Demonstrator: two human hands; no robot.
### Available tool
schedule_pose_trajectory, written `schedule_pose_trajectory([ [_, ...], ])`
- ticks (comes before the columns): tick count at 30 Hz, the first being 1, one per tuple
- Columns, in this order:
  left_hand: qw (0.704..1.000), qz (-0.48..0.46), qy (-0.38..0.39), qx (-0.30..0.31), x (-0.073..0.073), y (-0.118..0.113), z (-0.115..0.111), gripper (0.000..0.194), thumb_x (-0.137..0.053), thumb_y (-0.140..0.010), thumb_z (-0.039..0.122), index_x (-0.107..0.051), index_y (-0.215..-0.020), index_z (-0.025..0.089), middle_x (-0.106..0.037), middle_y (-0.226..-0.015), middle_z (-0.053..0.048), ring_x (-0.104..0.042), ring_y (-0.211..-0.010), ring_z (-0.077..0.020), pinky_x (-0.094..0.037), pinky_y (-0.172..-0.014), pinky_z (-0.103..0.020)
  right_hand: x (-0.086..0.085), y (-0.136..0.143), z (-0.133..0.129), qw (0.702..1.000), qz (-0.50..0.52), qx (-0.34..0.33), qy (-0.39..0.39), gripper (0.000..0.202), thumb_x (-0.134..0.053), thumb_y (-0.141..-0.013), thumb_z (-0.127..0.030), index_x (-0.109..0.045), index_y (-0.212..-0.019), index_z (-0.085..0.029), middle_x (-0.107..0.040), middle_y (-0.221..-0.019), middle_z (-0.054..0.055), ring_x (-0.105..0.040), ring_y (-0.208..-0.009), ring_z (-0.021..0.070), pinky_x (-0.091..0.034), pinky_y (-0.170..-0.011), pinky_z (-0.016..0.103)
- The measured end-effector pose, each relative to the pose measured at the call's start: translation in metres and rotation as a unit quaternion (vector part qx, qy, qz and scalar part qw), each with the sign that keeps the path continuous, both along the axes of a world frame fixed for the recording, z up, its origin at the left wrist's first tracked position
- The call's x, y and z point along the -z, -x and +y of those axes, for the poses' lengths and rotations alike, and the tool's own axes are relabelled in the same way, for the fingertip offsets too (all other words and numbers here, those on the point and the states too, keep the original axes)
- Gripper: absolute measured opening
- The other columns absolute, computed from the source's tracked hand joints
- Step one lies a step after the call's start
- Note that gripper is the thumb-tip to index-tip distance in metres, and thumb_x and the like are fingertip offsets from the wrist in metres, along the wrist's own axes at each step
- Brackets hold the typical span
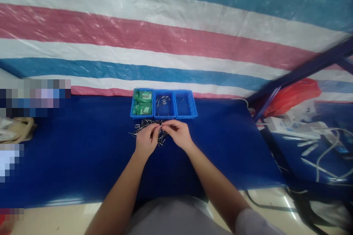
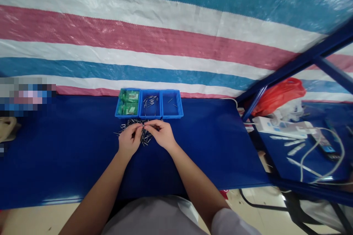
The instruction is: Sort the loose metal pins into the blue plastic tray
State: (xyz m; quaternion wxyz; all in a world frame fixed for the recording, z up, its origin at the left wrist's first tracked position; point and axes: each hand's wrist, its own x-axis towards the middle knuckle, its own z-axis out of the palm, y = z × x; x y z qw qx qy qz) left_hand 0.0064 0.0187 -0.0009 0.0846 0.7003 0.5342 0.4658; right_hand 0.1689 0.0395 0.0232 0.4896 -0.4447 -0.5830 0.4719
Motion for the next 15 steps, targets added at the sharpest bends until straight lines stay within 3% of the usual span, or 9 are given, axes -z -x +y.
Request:
schedule_pose_trajectory([
  [3, 1.0, 0.01, 0.011, 0.0, 0.0, 0.0012, -0.0007, 0.019, -0.052, -0.094, 0.031, -0.067, -0.098, 0.019, -0.074, -0.088, -0.004, -0.071, -0.077, -0.0141, -0.053, -0.073, -0.024, -0.0036, -0.0023, -0.001, 0.998, -0.06, 0.002, -0.027, 0.014, -0.072, -0.083, -0.033, -0.077, -0.086, -0.02, -0.078, -0.085, 0.005, -0.072, -0.076, 0.0187, -0.058, -0.072, 0.03],
  [10, 0.999, -0.008, 0.026, 0.034, -0.0021, 0.0014, -0.0026, 0.018, -0.053, -0.094, 0.028, -0.066, -0.103, 0.02, -0.074, -0.082, -0.002, -0.069, -0.07, -0.0125, -0.052, -0.068, -0.023, -0.0078, -0.0036, -0.0033, 0.994, -0.099, -0.038, -0.036, 0.02, -0.061, -0.09, -0.03, -0.073, -0.077, -0.02, -0.072, -0.067, 0.001, -0.067, -0.061, 0.0142, -0.054, -0.063, 0.024],
  [15, 0.999, 0.035, -0.007, 0.02, -0.0019, 0.0015, -0.0008, 0.018, -0.051, -0.095, 0.028, -0.066, -0.09, 0.019, -0.072, -0.077, -0.001, -0.067, -0.067, -0.012, -0.049, -0.066, -0.023, -0.0069, -0.0031, -0.0033, 0.994, -0.096, -0.054, -0.013, 0.029, -0.055, -0.093, -0.034, -0.07, -0.073, -0.019, -0.067, -0.061, 0.0, -0.064, -0.057, 0.0127, -0.051, -0.061, 0.023],
])
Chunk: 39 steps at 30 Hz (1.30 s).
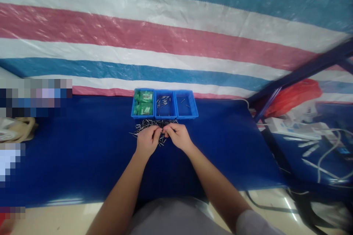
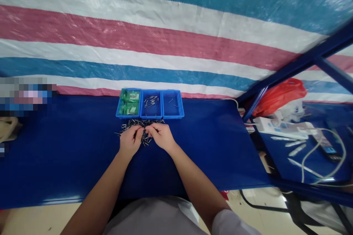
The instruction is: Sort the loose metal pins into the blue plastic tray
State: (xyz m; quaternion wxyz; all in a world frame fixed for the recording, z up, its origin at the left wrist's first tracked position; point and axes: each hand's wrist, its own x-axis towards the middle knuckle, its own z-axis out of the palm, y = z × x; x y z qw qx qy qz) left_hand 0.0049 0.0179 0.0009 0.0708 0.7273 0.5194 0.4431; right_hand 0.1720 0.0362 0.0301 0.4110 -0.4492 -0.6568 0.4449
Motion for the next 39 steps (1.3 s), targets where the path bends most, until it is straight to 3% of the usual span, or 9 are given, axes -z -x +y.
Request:
schedule_pose_trajectory([
  [9, 0.999, 0.026, -0.006, -0.022, 0.0, 0.001, 0.001, 0.025, -0.049, -0.096, 0.031, -0.063, -0.08, 0.019, -0.066, -0.066, 0.0, -0.062, -0.061, -0.012, -0.044, -0.062, -0.023, 0.004, 0.002, -0.001, 0.998, 0.045, -0.001, 0.032, 0.037, -0.054, -0.095, -0.045, -0.064, -0.071, -0.019, -0.064, -0.063, 0.0, -0.062, -0.059, 0.0118, -0.05, -0.061, 0.023],
  [22, 0.999, 0.015, 0.001, -0.031, -0.001, 0.0, 0.0, 0.024, -0.05, -0.096, 0.031, -0.064, -0.08, 0.019, -0.067, -0.068, 0.0, -0.061, -0.061, -0.0119, -0.043, -0.063, -0.024, 0.006, 0.005, 0.001, 0.987, 0.129, 0.054, 0.081, 0.027, -0.072, -0.082, -0.044, -0.065, -0.073, -0.019, -0.064, -0.064, -0.001, -0.059, -0.055, 0.0116, -0.049, -0.055, 0.024],
  [32, 0.998, 0.009, 0.021, -0.052, -0.003, 0.0, -0.002, 0.029, -0.045, -0.096, 0.03, -0.061, -0.075, 0.019, -0.058, -0.059, 0.001, -0.054, -0.055, -0.0116, -0.039, -0.059, -0.025, 0.01, 0.002, 0.008, 0.949, 0.278, 0.078, 0.129, 0.023, -0.076, -0.079, -0.041, -0.07, -0.082, -0.019, -0.067, -0.062, -0.001, -0.059, -0.051, 0.0105, -0.05, -0.048, 0.023],
  [39, 0.999, 0.012, 0.011, -0.044, -0.004, -0.001, -0.001, 0.032, -0.046, -0.096, 0.029, -0.055, -0.067, 0.019, -0.052, -0.055, 0.002, -0.05, -0.053, -0.0111, -0.037, -0.058, -0.026, 0.012, 0.001, 0.013, 0.949, 0.268, 0.122, 0.114, 0.027, -0.077, -0.078, -0.043, -0.069, -0.088, -0.019, -0.071, -0.074, 0.002, -0.067, -0.063, 0.0148, -0.057, -0.053, 0.026],
])
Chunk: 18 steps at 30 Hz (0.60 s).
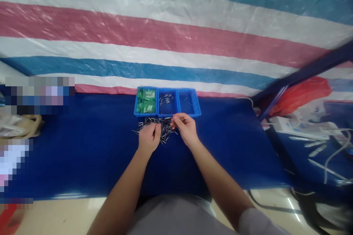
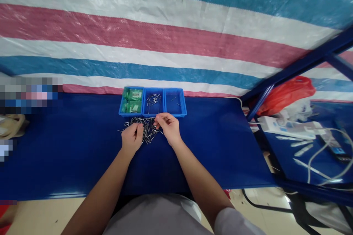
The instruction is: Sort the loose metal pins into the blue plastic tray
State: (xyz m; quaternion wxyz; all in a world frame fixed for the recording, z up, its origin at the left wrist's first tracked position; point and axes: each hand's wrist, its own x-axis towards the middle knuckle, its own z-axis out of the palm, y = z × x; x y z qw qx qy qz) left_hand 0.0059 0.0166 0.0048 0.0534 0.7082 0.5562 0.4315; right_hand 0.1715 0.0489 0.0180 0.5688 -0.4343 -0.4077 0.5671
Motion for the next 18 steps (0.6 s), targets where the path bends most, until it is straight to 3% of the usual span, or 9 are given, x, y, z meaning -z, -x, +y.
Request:
schedule_pose_trajectory([
  [2, 1.0, 0.004, -0.001, 0.003, -0.0004, 0.0, 0.0001, 0.032, -0.045, -0.096, 0.029, -0.055, -0.067, 0.02, -0.051, -0.055, 0.002, -0.049, -0.052, -0.0111, -0.037, -0.058, -0.026, -0.0005, 0.0001, -0.0006, 1.0, -0.007, -0.014, -0.014, 0.035, -0.075, -0.078, -0.043, -0.068, -0.105, -0.022, -0.074, -0.097, 0.006, -0.071, -0.075, 0.0178, -0.06, -0.06, 0.03],
  [5, 1.0, 0.0, 0.002, 0.009, -0.0003, 0.0001, 0.0003, 0.031, -0.045, -0.096, 0.028, -0.056, -0.069, 0.02, -0.052, -0.057, 0.002, -0.05, -0.054, -0.0111, -0.038, -0.059, -0.025, -0.0021, -0.0011, -0.0036, 0.995, -0.039, -0.066, -0.062, 0.06, -0.071, -0.082, -0.04, -0.051, -0.138, -0.03, -0.062, -0.135, 0.009, -0.072, -0.092, 0.0205, -0.063, -0.07, 0.035],
  [6, 1.0, 0.0, 0.001, 0.01, 0.0, 0.0002, 0.0004, 0.03, -0.046, -0.096, 0.028, -0.056, -0.069, 0.02, -0.052, -0.057, 0.002, -0.05, -0.054, -0.011, -0.038, -0.059, -0.025, -0.0026, -0.0019, -0.0048, 0.991, -0.073, -0.073, -0.082, 0.059, -0.069, -0.085, -0.038, -0.049, -0.14, -0.032, -0.061, -0.136, 0.008, -0.072, -0.09, 0.0198, -0.062, -0.069, 0.035],
  [8, 1.0, 0.003, -0.003, 0.012, 0.0008, 0.0003, 0.0007, 0.029, -0.047, -0.095, 0.027, -0.055, -0.068, 0.02, -0.052, -0.057, 0.002, -0.05, -0.054, -0.011, -0.038, -0.059, -0.025, -0.0027, -0.0038, -0.0065, 0.969, -0.191, -0.084, -0.133, 0.04, -0.064, -0.089, -0.031, -0.061, -0.129, -0.029, -0.07, -0.12, 0.007, -0.071, -0.084, 0.0186, -0.06, -0.07, 0.035],
  [10, 1.0, 0.006, -0.008, 0.011, 0.0018, 0.0005, 0.001, 0.028, -0.048, -0.095, 0.026, -0.055, -0.068, 0.02, -0.052, -0.057, 0.002, -0.05, -0.054, -0.011, -0.037, -0.059, -0.025, -0.0017, -0.0057, -0.0069, 0.922, -0.316, -0.106, -0.198, 0.022, -0.061, -0.09, -0.023, -0.072, -0.109, -0.025, -0.074, -0.102, 0.006, -0.069, -0.086, 0.0199, -0.057, -0.077, 0.037],
  [12, 1.0, 0.005, -0.01, 0.01, 0.0027, 0.0007, 0.0013, 0.027, -0.048, -0.095, 0.026, -0.055, -0.07, 0.019, -0.054, -0.059, 0.001, -0.051, -0.055, -0.0109, -0.037, -0.059, -0.025, 0.0, -0.0066, -0.0061, 0.872, -0.398, -0.137, -0.252, 0.02, -0.06, -0.089, -0.016, -0.073, -0.103, -0.023, -0.074, -0.098, 0.006, -0.066, -0.093, 0.0217, -0.054, -0.086, 0.04],
  [14, 1.0, 0.006, -0.012, 0.01, 0.0033, 0.0008, 0.0014, 0.027, -0.049, -0.095, 0.025, -0.055, -0.069, 0.019, -0.054, -0.059, 0.001, -0.051, -0.055, -0.0107, -0.037, -0.059, -0.025, 0.002, -0.0066, -0.0049, 0.842, -0.431, -0.162, -0.282, 0.024, -0.06, -0.088, -0.011, -0.071, -0.106, -0.022, -0.073, -0.102, 0.007, -0.063, -0.098, 0.0225, -0.051, -0.091, 0.042],
  [18, 1.0, 0.007, -0.014, 0.008, 0.003, 0.0006, 0.0013, 0.028, -0.049, -0.095, 0.026, -0.054, -0.068, 0.019, -0.052, -0.057, 0.002, -0.05, -0.053, -0.0105, -0.036, -0.058, -0.025, 0.0049, -0.0051, -0.004, 0.825, -0.444, -0.176, -0.303, 0.027, -0.058, -0.088, -0.007, -0.069, -0.107, -0.021, -0.071, -0.103, 0.008, -0.06, -0.099, 0.023, -0.05, -0.092, 0.042],
])
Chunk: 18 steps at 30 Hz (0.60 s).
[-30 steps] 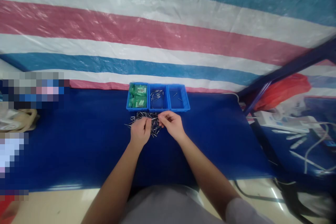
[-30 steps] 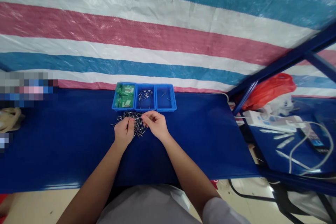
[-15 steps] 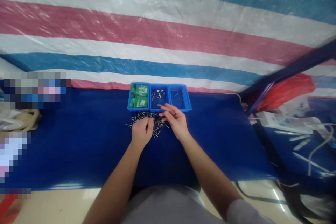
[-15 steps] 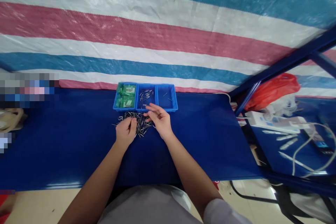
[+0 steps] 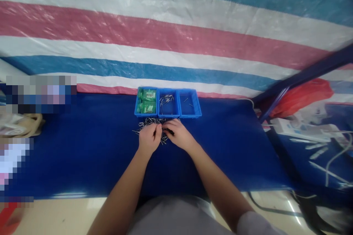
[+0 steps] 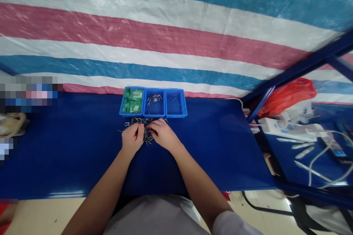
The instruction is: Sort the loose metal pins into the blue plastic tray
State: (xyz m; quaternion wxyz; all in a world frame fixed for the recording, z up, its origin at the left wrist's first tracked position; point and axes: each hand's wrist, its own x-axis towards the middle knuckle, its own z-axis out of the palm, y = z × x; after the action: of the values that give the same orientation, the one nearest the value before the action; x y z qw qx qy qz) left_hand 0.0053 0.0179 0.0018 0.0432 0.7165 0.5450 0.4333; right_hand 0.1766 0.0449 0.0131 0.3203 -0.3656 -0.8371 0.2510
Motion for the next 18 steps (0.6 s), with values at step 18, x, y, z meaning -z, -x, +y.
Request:
schedule_pose_trajectory([
  [18, 0.999, -0.029, 0.024, -0.01, -0.0016, -0.0017, -0.0015, 0.02, -0.052, -0.093, 0.029, -0.065, -0.081, 0.02, -0.063, -0.065, 0.001, -0.058, -0.059, -0.0109, -0.043, -0.062, -0.024, -0.0073, 0.0066, -0.0092, 0.994, 0.087, 0.062, 0.003, 0.023, -0.05, -0.094, -0.013, -0.068, -0.105, -0.023, -0.067, -0.102, 0.009, -0.061, -0.099, 0.0222, -0.053, -0.088, 0.039],
])
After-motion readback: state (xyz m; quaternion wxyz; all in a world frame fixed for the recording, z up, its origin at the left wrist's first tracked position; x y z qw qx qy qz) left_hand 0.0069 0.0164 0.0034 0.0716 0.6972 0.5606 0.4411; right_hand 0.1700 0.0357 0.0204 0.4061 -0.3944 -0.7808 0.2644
